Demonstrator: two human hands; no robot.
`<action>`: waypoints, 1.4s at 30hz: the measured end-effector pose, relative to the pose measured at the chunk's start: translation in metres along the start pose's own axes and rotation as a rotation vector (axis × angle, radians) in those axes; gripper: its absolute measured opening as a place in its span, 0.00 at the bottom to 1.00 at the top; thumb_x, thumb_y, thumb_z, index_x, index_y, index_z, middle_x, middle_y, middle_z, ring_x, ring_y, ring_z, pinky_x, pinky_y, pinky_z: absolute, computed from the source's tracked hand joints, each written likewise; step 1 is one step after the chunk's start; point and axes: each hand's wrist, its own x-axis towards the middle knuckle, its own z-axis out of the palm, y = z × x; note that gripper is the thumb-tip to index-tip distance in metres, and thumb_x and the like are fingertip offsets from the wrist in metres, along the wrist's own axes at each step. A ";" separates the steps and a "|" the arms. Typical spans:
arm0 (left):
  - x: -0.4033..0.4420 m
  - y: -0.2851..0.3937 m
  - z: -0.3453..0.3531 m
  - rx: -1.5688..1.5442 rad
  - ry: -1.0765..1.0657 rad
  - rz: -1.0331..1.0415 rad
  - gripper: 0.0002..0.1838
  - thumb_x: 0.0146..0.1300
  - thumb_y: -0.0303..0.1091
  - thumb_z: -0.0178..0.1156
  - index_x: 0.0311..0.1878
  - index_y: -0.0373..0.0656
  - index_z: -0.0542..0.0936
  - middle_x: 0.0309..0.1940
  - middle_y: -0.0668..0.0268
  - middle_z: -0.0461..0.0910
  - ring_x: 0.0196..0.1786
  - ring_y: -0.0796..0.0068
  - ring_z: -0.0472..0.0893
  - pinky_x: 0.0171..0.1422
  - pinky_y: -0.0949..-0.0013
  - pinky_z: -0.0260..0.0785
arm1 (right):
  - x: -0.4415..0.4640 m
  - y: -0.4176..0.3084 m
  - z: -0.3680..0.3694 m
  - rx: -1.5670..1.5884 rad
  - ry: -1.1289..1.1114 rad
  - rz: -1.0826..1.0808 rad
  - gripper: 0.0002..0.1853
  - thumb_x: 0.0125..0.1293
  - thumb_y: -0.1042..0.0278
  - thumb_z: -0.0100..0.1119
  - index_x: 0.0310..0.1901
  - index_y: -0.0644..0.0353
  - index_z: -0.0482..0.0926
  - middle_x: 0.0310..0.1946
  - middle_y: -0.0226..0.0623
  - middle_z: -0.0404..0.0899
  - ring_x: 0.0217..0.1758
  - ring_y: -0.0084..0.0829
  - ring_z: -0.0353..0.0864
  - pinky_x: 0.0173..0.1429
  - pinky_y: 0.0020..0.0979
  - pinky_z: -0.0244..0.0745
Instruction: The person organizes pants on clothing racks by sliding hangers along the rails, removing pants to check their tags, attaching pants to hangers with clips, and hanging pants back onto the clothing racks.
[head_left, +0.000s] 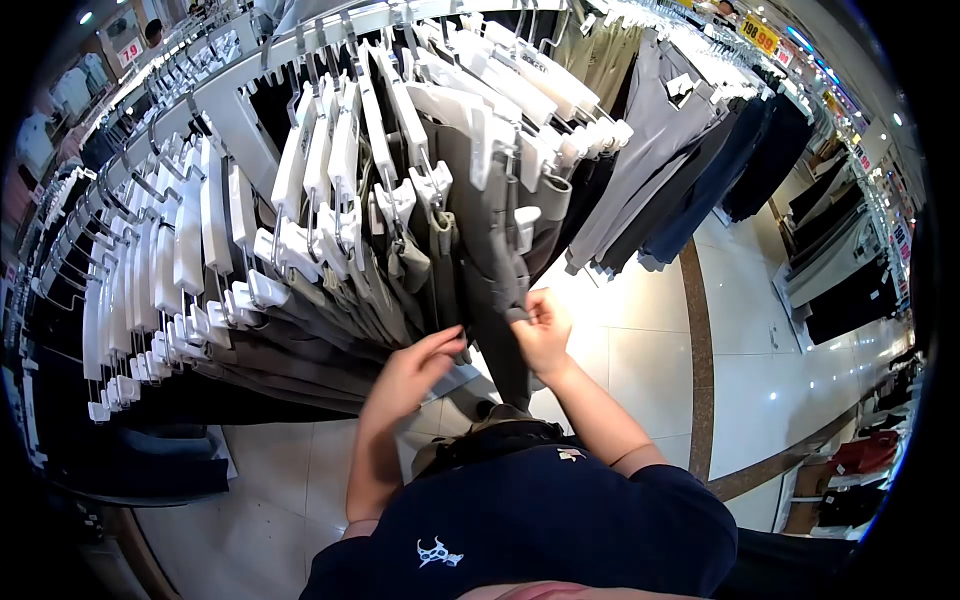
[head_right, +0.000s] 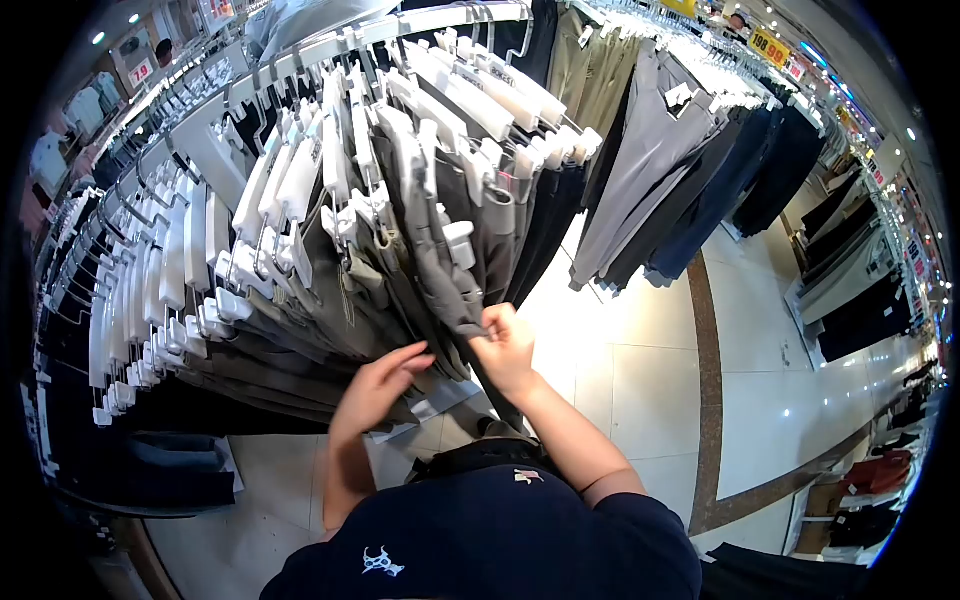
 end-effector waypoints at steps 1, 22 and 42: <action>0.007 0.005 0.021 -0.019 -0.002 0.116 0.30 0.61 0.35 0.56 0.62 0.31 0.61 0.53 0.51 0.72 0.55 0.68 0.72 0.61 0.68 0.61 | -0.003 0.003 0.005 0.014 -0.037 -0.020 0.10 0.48 0.80 0.64 0.26 0.62 0.70 0.11 0.25 0.60 0.15 0.15 0.58 0.20 0.19 0.55; 0.053 0.008 0.003 0.129 0.689 0.295 0.16 0.69 0.36 0.47 0.43 0.30 0.75 0.35 0.63 0.79 0.39 0.80 0.73 0.47 0.75 0.65 | 0.043 0.010 0.001 0.156 -0.011 0.127 0.06 0.59 0.82 0.51 0.38 0.69 0.76 0.23 0.29 0.74 0.26 0.14 0.67 0.32 0.18 0.64; 0.048 -0.003 0.047 0.608 0.417 0.300 0.10 0.55 0.19 0.45 0.38 0.33 0.74 0.32 0.52 0.74 0.35 0.52 0.75 0.41 0.64 0.69 | 0.020 -0.003 0.006 0.348 -0.242 0.287 0.31 0.57 0.68 0.61 0.59 0.69 0.60 0.49 0.38 0.70 0.51 0.26 0.69 0.55 0.26 0.64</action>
